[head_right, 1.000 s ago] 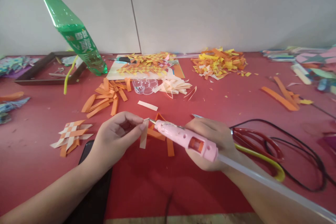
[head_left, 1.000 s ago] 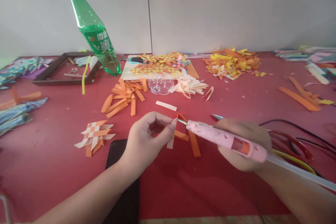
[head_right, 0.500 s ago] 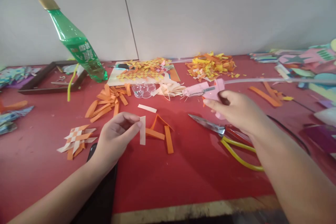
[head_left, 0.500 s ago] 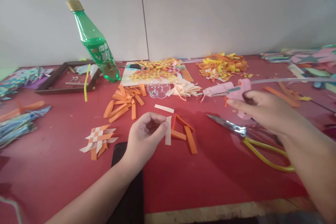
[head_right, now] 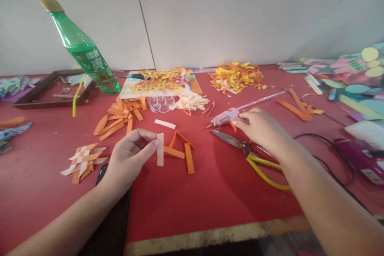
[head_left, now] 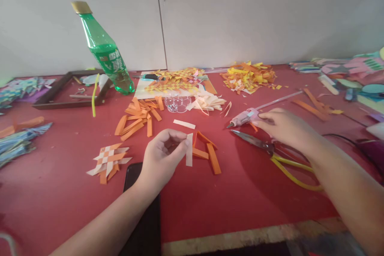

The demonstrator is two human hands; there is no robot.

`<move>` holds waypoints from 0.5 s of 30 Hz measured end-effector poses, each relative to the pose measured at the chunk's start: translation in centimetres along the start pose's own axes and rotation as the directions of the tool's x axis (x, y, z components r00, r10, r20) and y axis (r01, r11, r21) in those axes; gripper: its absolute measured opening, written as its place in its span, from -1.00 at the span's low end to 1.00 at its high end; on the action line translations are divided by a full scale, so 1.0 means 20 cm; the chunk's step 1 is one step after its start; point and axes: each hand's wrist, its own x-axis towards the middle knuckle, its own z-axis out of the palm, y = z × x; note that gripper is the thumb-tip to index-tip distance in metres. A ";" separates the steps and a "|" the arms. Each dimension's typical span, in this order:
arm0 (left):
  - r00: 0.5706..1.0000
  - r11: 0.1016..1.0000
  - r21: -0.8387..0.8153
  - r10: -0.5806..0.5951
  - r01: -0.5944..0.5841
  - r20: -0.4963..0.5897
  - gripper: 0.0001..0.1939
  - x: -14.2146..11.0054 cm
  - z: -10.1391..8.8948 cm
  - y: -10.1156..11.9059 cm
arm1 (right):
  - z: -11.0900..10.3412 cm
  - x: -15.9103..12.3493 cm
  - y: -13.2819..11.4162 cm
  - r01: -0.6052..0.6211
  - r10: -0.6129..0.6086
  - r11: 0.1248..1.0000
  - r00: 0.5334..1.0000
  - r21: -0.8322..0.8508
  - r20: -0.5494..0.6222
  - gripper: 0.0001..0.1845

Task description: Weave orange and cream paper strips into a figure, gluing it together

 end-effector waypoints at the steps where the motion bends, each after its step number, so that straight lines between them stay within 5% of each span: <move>1: 1.000 1.000 -0.005 -0.002 0.002 0.003 -0.93 0.00 0.00 0.00 | -0.01 -0.01 -0.05 -0.002 0.002 1.000 1.000 -0.012 -0.018 -0.80; 4: 1.000 1.000 -0.024 -0.011 0.012 0.014 -0.92 0.00 0.00 0.00 | -0.03 -0.08 -0.25 0.049 -0.043 0.998 0.994 0.049 -0.103 -0.78; 9: 1.000 0.999 -0.038 -0.014 0.015 0.020 -0.91 0.00 0.01 0.00 | 0.06 -0.17 -0.57 0.364 -0.371 0.866 0.927 0.342 -0.046 -0.89; 15: 0.999 1.000 -0.020 -0.003 0.004 0.037 -0.92 0.00 0.00 0.00 | 0.21 -0.11 -0.64 0.411 -0.430 0.807 0.901 0.425 -0.055 -0.70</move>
